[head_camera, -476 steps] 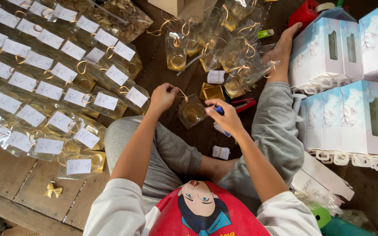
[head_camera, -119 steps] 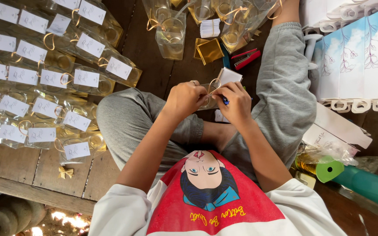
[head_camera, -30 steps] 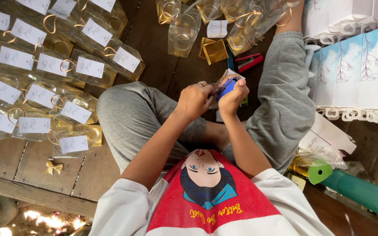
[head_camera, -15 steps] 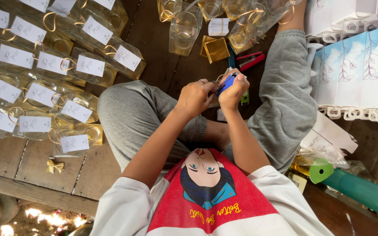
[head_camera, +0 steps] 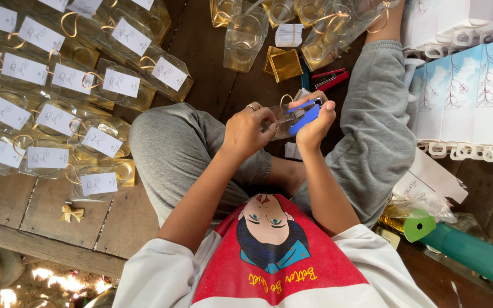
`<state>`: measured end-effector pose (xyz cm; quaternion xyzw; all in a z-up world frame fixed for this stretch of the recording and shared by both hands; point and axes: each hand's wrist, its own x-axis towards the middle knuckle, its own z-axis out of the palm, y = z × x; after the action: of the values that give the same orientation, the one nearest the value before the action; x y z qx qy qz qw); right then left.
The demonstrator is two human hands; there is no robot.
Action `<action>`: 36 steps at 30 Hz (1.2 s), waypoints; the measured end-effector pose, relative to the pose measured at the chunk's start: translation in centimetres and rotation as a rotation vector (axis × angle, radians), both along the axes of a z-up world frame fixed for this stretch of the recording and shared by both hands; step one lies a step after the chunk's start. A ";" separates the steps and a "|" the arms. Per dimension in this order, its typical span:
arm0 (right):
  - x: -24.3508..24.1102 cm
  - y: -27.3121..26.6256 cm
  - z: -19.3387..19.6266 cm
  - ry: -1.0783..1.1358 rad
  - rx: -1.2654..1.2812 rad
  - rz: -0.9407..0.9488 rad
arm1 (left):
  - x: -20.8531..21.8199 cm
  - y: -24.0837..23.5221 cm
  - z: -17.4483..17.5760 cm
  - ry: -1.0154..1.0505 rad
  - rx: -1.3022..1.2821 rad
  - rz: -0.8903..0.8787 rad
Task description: The person sits on the floor and assembles small gift bags. They place a small paper tag into a clear plastic bag containing a gold item, tie the bag closed with a gold string, and use a stapler to attach the tag to the string. The finished bags are placed in a row.
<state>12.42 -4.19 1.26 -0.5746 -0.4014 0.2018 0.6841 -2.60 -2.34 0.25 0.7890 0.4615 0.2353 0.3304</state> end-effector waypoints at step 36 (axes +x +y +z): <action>-1.4 1.4 -3.8 -0.227 0.191 0.073 | 1.1 -1.1 -4.3 -0.356 0.001 0.000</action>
<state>11.00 -2.80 -2.55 -0.5110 -0.5140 0.1210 0.6783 -1.52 -3.41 -4.09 0.7351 0.3955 0.3715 0.4064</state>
